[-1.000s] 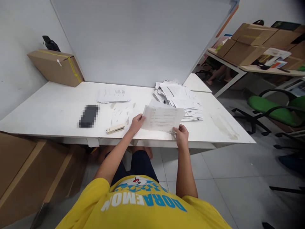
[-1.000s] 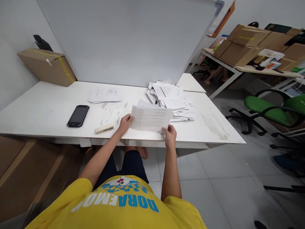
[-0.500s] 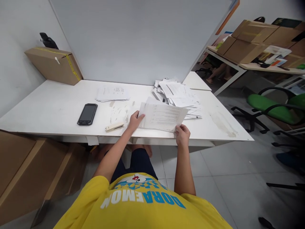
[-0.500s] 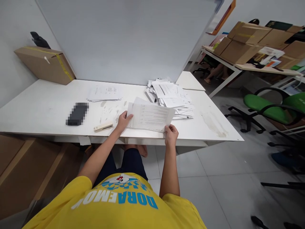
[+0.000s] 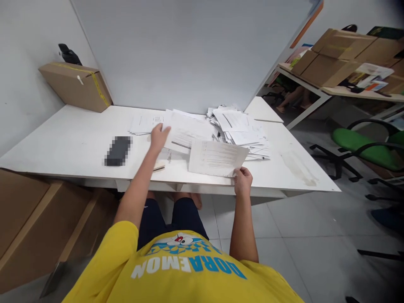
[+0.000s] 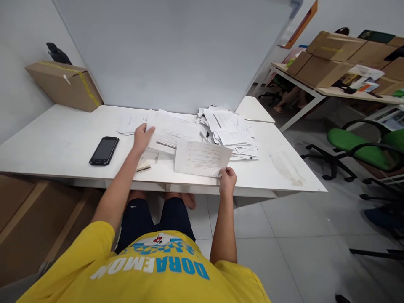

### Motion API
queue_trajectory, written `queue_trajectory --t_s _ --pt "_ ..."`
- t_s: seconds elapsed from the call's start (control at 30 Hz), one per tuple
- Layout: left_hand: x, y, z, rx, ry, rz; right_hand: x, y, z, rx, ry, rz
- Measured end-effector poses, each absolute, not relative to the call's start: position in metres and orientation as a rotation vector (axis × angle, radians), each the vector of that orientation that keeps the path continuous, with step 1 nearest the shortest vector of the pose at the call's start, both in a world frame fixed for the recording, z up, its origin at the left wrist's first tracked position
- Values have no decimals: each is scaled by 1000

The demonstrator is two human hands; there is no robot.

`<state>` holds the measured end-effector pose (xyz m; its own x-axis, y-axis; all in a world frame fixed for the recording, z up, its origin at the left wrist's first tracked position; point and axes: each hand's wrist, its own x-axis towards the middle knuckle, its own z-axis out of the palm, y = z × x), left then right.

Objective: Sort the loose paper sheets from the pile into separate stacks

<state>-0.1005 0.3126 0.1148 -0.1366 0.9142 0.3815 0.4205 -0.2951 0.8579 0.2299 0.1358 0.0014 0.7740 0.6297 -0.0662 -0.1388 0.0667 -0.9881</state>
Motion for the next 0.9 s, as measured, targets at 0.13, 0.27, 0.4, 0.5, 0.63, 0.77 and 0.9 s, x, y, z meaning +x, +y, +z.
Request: queue_trajectory --t_s 0.13,0.27,0.4,0.5,0.63,0.77,0.9 --pt "-203 333 120 1589 1700 1502 232 133 1 -1410 -447 651" --pt "-314 313 112 1433 1987 1626 232 131 3 -1407 -474 653" --pt "-385 283 106 1581 2169 1388 232 121 11 -1449 -547 788" --pt "-400 269 107 1583 2302 1265 227 108 15 -1441 -606 988" --pt "-364 259 115 1967 2246 1167 213 109 19 -1618 -677 947" --pt "-272 232 106 2436 1677 911 199 135 23 -1756 -835 940" --pt "-172 179 78 2543 1253 837 196 144 21 -1582 -929 944"
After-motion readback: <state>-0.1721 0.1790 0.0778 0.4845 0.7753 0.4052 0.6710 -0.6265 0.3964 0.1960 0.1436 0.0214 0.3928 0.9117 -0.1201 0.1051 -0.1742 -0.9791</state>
